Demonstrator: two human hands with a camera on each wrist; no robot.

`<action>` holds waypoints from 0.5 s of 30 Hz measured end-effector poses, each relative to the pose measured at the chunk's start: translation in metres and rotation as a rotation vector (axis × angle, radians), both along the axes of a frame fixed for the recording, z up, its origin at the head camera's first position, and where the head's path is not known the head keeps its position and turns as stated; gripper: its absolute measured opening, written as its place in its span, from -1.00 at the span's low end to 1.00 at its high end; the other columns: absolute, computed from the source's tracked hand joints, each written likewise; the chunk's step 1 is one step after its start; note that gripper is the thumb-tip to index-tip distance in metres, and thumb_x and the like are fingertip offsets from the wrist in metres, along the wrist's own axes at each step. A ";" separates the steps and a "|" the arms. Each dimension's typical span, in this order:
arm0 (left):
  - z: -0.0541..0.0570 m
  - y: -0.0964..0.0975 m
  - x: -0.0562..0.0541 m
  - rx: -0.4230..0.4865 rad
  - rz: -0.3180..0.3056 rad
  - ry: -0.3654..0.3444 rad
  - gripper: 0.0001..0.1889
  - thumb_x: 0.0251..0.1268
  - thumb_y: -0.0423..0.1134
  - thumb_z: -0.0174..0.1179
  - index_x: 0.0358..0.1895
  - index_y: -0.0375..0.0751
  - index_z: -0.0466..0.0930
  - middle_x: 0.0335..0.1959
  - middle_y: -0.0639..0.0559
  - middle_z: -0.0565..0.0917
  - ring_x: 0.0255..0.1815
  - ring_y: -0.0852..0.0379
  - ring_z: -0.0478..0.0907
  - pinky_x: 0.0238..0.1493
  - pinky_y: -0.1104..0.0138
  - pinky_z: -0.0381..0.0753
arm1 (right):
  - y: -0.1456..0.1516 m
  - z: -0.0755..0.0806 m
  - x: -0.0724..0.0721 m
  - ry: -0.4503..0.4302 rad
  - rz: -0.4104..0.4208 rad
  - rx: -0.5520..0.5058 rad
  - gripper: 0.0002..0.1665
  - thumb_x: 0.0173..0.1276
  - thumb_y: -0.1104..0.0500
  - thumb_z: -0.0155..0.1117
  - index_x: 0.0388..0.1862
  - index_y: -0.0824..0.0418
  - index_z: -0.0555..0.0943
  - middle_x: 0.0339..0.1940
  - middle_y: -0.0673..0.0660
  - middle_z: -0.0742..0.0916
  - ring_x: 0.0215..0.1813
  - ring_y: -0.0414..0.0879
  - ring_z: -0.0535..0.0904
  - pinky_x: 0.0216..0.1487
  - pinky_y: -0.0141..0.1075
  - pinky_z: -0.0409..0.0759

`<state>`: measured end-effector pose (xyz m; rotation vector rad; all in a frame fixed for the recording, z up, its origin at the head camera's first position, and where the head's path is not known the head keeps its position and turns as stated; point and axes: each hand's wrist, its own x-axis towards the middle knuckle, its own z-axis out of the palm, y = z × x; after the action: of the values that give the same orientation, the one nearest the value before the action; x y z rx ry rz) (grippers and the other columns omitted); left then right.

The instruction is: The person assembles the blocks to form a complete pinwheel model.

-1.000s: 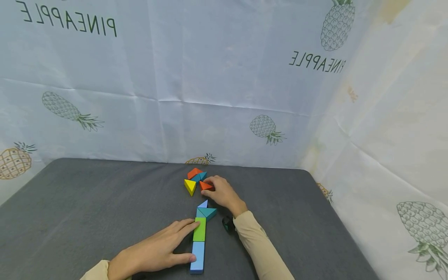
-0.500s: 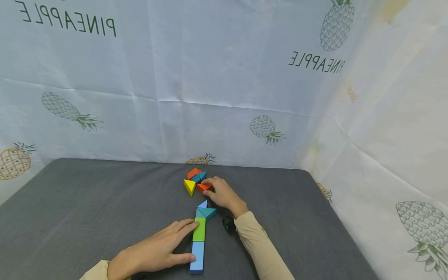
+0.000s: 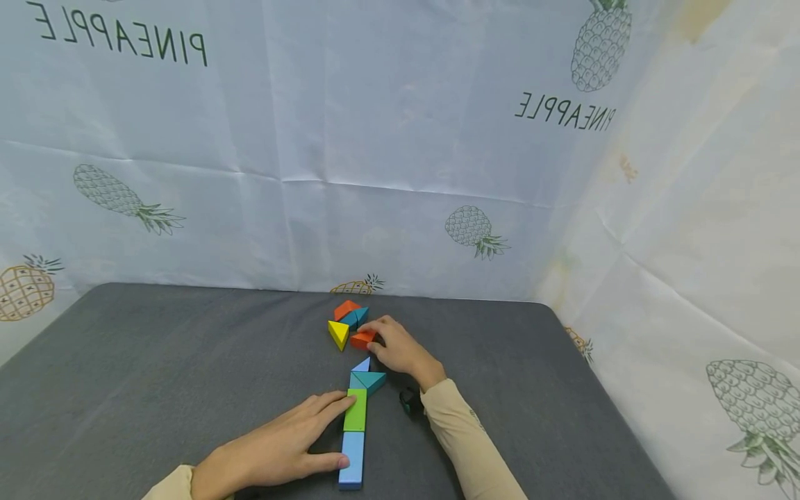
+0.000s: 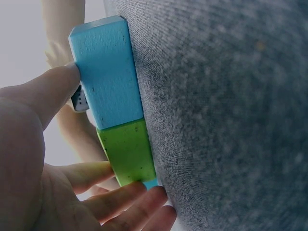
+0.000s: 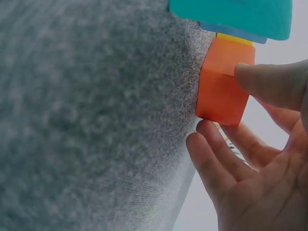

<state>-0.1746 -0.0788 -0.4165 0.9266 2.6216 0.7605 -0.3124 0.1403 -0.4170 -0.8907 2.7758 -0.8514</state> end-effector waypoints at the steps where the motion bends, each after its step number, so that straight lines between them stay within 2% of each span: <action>1: 0.000 0.000 0.000 0.000 0.000 -0.001 -0.10 0.28 0.46 0.00 0.53 -0.04 0.19 0.49 -0.02 0.29 0.39 0.01 0.35 0.30 0.00 0.46 | 0.000 0.000 0.000 -0.007 0.004 -0.004 -0.61 0.50 0.24 0.16 0.27 0.17 0.56 0.21 0.24 0.56 0.15 0.08 0.53 0.19 0.04 0.54; 4: 0.000 0.000 0.000 -0.002 0.001 -0.003 -0.10 0.27 0.46 0.00 0.54 -0.03 0.19 0.49 -0.01 0.29 0.39 0.02 0.35 0.30 -0.01 0.45 | 0.002 0.000 0.001 -0.019 0.006 -0.029 -0.61 0.51 0.20 0.15 0.27 0.16 0.56 0.23 0.25 0.54 0.16 0.09 0.52 0.21 0.04 0.53; 8: 0.000 0.000 0.000 -0.006 0.005 -0.004 -0.09 0.27 0.47 0.00 0.54 -0.02 0.18 0.49 0.00 0.28 0.38 0.03 0.35 0.31 -0.01 0.45 | 0.001 -0.001 0.000 -0.021 -0.031 -0.065 -0.59 0.53 0.14 0.15 0.28 0.21 0.54 0.18 0.24 0.55 0.15 0.09 0.56 0.20 0.03 0.56; 11: 0.000 0.000 0.000 -0.006 0.006 -0.004 -0.09 0.27 0.47 0.00 0.54 -0.02 0.18 0.49 0.00 0.28 0.39 0.02 0.35 0.31 -0.02 0.45 | 0.001 -0.002 -0.002 -0.007 -0.067 -0.077 -0.60 0.53 0.14 0.15 0.26 0.26 0.53 0.12 0.23 0.59 0.11 0.08 0.60 0.15 -0.01 0.60; 15: 0.000 0.000 0.000 -0.004 0.005 -0.005 -0.09 0.27 0.47 -0.01 0.54 -0.02 0.18 0.50 -0.01 0.28 0.41 0.00 0.34 0.31 -0.02 0.45 | 0.001 -0.003 -0.003 0.015 -0.068 -0.070 -0.62 0.51 0.16 0.17 0.22 0.28 0.56 0.07 0.21 0.66 0.04 0.03 0.63 0.10 -0.06 0.63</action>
<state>-0.1742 -0.0787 -0.4170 0.9166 2.6214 0.7578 -0.3152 0.1410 -0.4198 -0.8202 2.8203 -0.9623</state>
